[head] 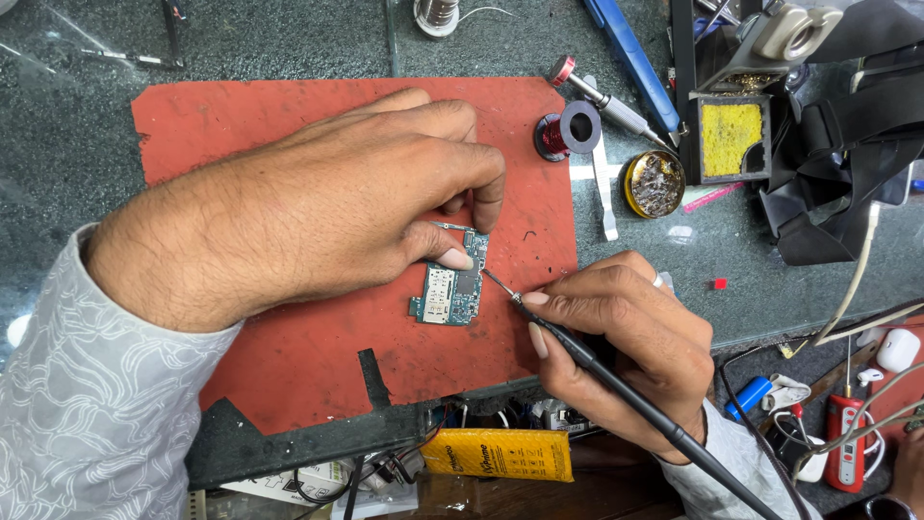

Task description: The person uses a toothbrush to scrub a small circuit board placed on a red mat. They repeatedly brush the board's surface and edges, flipping it over to clean both sides.

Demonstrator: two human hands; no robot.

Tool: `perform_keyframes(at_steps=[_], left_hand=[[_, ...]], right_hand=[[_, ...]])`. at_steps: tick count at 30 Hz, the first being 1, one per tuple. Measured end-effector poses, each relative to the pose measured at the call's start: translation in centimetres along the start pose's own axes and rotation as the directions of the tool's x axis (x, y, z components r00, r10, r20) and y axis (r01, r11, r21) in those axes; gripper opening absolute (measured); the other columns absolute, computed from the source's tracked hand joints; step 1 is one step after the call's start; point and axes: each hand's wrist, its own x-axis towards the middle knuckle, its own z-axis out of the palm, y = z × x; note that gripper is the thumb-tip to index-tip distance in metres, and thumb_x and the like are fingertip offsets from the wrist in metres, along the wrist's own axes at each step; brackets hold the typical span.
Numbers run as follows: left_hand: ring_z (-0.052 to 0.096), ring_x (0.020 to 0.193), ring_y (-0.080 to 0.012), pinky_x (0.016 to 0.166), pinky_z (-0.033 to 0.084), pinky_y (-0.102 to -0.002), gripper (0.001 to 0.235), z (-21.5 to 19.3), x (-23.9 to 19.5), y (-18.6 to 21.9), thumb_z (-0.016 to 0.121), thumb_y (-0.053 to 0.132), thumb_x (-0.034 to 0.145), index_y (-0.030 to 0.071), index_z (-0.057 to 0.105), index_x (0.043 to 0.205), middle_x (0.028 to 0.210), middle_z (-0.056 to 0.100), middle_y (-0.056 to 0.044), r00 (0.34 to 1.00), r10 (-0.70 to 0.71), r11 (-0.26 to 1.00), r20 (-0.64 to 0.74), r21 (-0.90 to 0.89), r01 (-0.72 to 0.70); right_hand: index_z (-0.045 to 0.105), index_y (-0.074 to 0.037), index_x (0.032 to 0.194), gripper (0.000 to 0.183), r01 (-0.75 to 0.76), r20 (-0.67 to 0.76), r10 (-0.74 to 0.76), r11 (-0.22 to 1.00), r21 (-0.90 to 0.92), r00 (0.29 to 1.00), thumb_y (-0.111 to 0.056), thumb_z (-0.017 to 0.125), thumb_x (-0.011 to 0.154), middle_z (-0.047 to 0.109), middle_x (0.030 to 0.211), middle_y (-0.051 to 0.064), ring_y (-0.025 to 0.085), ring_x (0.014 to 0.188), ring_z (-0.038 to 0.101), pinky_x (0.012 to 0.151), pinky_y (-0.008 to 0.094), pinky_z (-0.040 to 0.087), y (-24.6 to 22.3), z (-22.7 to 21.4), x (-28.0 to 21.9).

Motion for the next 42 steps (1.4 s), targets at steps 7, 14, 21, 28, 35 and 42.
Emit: perform_keyframes(at_steps=[7,14,21,28,35,42], left_hand=[[0.059,0.104,-0.0234,0.086,0.047,-0.039,0.020,-0.04,-0.08,-0.09,0.079,0.026,0.083,0.014,0.069,0.095,0.099,0.063,-0.001,0.999,0.035,0.999,-0.015,0.002,-0.035],[0.059,0.104,-0.0243,0.087,0.047,-0.040,0.021,-0.05,-0.04,-0.05,0.079,0.027,0.083,0.014,0.069,0.096,0.100,0.063,-0.002,0.999,0.049,0.999,-0.022,0.006,-0.049],[0.059,0.099,-0.0256,0.085,0.046,-0.041,0.020,-0.30,0.08,0.08,0.079,0.023,0.079,0.011,0.069,0.091,0.095,0.062,-0.004,1.000,0.015,1.000,0.015,0.021,-0.015],[0.059,0.105,-0.0259,0.088,0.046,-0.040,0.022,-0.13,-0.02,-0.18,0.080,0.026,0.082,0.013,0.069,0.097,0.101,0.062,-0.003,0.998,0.064,0.998,-0.014,0.018,-0.063],[0.059,0.105,-0.0258,0.088,0.047,-0.040,0.022,-0.09,-0.12,-0.19,0.078,0.027,0.084,0.013,0.069,0.098,0.102,0.063,-0.003,0.998,0.059,0.998,-0.018,0.020,-0.058],[0.059,0.106,-0.0257,0.088,0.047,-0.040,0.021,-0.11,-0.19,-0.11,0.078,0.026,0.085,0.013,0.069,0.098,0.103,0.062,-0.003,0.998,0.064,0.998,-0.029,0.019,-0.063]], right_hand=[[0.073,0.000,0.103,0.024,0.004,-0.007,-0.004,1.000,0.001,1.000,0.001,0.081,0.080,0.073,0.100,0.010,0.021,0.093,0.072,0.084,0.032,0.054,0.07,0.07,-0.12],[0.072,0.000,0.104,0.024,0.010,0.004,-0.010,1.000,0.020,1.000,0.001,0.080,0.082,0.074,0.101,0.010,0.021,0.094,0.072,0.085,0.032,0.054,0.11,-0.04,-0.07],[0.072,0.000,0.105,0.024,-0.006,0.004,0.005,1.000,0.016,1.000,0.001,0.079,0.082,0.073,0.100,0.010,0.020,0.093,0.072,0.084,0.031,0.054,0.17,-0.11,-0.09],[0.072,-0.001,0.103,0.023,0.005,-0.011,-0.005,1.000,0.011,1.000,0.001,0.080,0.082,0.074,0.101,0.010,0.021,0.094,0.072,0.085,0.031,0.054,0.19,0.01,-0.11],[0.072,-0.001,0.104,0.023,0.004,0.000,-0.004,1.000,0.017,1.000,0.001,0.080,0.083,0.074,0.101,0.010,0.020,0.094,0.072,0.085,0.032,0.054,0.23,-0.06,-0.10],[0.071,0.000,0.105,0.023,0.006,-0.004,-0.006,1.000,0.017,1.000,0.000,0.079,0.084,0.074,0.100,0.010,0.021,0.093,0.072,0.084,0.032,0.054,0.21,-0.12,-0.06]])
